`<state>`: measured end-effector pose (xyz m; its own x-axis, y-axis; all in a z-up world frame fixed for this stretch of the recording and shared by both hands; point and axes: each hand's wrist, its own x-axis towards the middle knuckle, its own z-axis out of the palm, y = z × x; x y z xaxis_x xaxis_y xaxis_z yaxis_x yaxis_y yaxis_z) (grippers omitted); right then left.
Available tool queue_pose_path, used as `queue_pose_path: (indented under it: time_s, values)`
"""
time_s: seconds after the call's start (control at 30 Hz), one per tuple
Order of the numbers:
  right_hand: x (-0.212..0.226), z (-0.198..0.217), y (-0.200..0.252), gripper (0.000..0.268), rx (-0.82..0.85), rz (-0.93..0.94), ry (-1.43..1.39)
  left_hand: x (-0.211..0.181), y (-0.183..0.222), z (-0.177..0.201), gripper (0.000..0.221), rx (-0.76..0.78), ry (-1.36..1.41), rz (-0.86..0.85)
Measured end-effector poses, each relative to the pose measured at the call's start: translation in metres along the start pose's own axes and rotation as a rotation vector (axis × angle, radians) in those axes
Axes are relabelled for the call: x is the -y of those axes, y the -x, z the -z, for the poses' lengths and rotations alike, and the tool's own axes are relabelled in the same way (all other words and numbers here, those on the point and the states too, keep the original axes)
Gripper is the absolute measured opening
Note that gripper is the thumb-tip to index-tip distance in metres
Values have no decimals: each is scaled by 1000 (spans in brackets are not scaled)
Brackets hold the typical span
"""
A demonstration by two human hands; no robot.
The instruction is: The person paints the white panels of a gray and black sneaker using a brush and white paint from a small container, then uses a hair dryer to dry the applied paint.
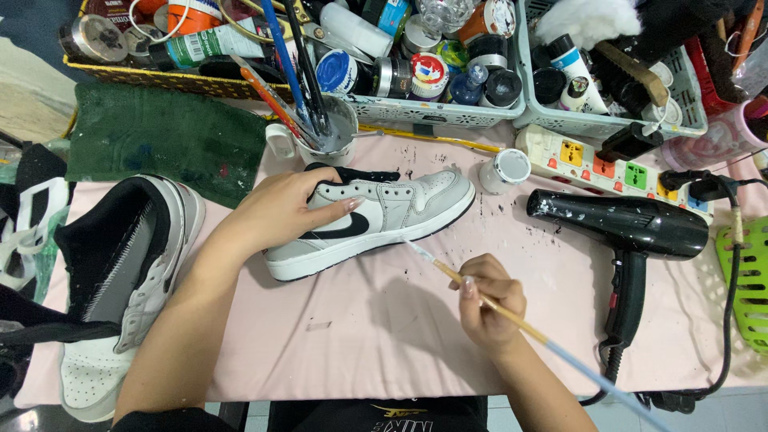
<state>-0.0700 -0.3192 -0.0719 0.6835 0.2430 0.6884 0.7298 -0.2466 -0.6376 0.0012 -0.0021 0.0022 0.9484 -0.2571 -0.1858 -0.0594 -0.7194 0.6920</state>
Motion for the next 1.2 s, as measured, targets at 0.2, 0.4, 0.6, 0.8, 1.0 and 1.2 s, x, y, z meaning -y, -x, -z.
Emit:
queue_pose_path:
  time_s: [0.2,0.4,0.6,0.8,1.0,1.2]
  values:
    - [-11,14,8,18,-258,-136,-1,-1,0,1,43,3,-17,11]
    - [-16,25,6,20,-272,-41,216,-1,0,0,42,-8,-3,-6]
    - [-18,16,7,20,-123,113,295,-1,0,0,42,-10,-6,-18]
    - [-4,-4,9,19,2,99,52,-2,1,1,41,-2,34,-20]
    - [-15,5,13,16,-138,-126,-49,-1,2,0,43,-10,-1,-2]
    - [-21,25,10,18,-301,-112,127,1,0,0,45,-21,-11,-28]
